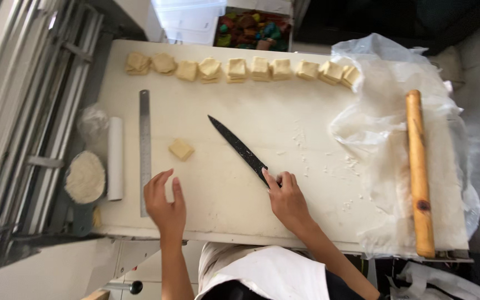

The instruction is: The person prepares dough by rolling out pieces with a plastic tube, folding them, and stacking them onto a pile.

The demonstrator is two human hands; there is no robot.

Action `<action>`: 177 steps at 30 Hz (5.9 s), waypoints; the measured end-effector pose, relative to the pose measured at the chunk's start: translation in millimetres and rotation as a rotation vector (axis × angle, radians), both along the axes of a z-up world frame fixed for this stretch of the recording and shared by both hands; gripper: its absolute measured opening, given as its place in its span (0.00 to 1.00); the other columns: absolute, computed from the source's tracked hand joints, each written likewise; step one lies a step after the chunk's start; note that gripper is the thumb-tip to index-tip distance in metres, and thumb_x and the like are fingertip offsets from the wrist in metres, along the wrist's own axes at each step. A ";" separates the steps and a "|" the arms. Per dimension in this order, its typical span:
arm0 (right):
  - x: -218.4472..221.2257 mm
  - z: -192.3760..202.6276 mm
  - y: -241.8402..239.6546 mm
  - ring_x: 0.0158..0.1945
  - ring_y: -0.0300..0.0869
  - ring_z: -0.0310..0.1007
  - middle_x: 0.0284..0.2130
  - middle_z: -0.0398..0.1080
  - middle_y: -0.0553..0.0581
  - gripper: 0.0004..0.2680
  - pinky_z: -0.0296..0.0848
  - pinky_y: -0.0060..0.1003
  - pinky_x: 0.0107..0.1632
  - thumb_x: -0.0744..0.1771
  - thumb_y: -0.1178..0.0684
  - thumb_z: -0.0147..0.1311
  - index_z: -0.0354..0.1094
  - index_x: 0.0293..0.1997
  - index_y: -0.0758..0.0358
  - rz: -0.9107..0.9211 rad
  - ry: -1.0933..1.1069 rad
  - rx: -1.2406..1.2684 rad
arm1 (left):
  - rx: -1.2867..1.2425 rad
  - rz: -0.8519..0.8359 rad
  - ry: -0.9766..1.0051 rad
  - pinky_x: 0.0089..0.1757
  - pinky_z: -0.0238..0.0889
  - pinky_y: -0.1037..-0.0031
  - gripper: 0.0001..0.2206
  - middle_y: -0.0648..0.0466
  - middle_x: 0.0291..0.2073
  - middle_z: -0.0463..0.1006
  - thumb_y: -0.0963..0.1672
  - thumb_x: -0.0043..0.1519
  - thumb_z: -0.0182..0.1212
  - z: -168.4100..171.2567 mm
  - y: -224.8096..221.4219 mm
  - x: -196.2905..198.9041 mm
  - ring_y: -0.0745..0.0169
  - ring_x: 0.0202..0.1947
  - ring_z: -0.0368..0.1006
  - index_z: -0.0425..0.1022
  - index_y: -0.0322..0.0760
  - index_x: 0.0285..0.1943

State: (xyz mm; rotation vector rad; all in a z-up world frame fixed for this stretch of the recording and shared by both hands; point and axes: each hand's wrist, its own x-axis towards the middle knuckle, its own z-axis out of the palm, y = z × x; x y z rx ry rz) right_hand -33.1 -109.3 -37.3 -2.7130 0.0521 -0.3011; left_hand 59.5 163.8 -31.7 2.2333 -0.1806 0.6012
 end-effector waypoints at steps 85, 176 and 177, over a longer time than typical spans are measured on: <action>276.3 -4.2 230.6 0.61 0.47 0.67 0.52 0.69 0.53 0.11 0.56 0.49 0.74 0.64 0.58 0.55 0.72 0.50 0.54 1.083 -0.399 -0.367 | 0.371 -0.248 0.068 0.54 0.67 0.66 0.18 0.46 0.58 0.78 0.39 0.60 0.58 -52.3 101.4 6.7 0.51 0.58 0.74 0.74 0.32 0.61; -34.0 15.1 -56.2 0.26 0.35 0.70 0.28 0.72 0.57 0.22 0.73 0.32 0.31 0.65 0.54 0.56 0.59 0.66 0.70 -0.383 0.280 0.974 | 0.193 -0.950 0.302 0.55 0.64 0.58 0.28 0.44 0.56 0.72 0.45 0.51 0.77 -7.9 -88.0 16.3 0.43 0.57 0.65 0.71 0.32 0.59; -31.5 15.2 -54.1 0.26 0.35 0.71 0.29 0.72 0.58 0.22 0.74 0.33 0.31 0.65 0.53 0.56 0.59 0.66 0.70 -0.368 0.285 0.963 | 0.186 -0.963 0.275 0.56 0.64 0.59 0.27 0.45 0.56 0.73 0.45 0.51 0.76 -12.5 -87.6 10.0 0.44 0.58 0.66 0.72 0.33 0.58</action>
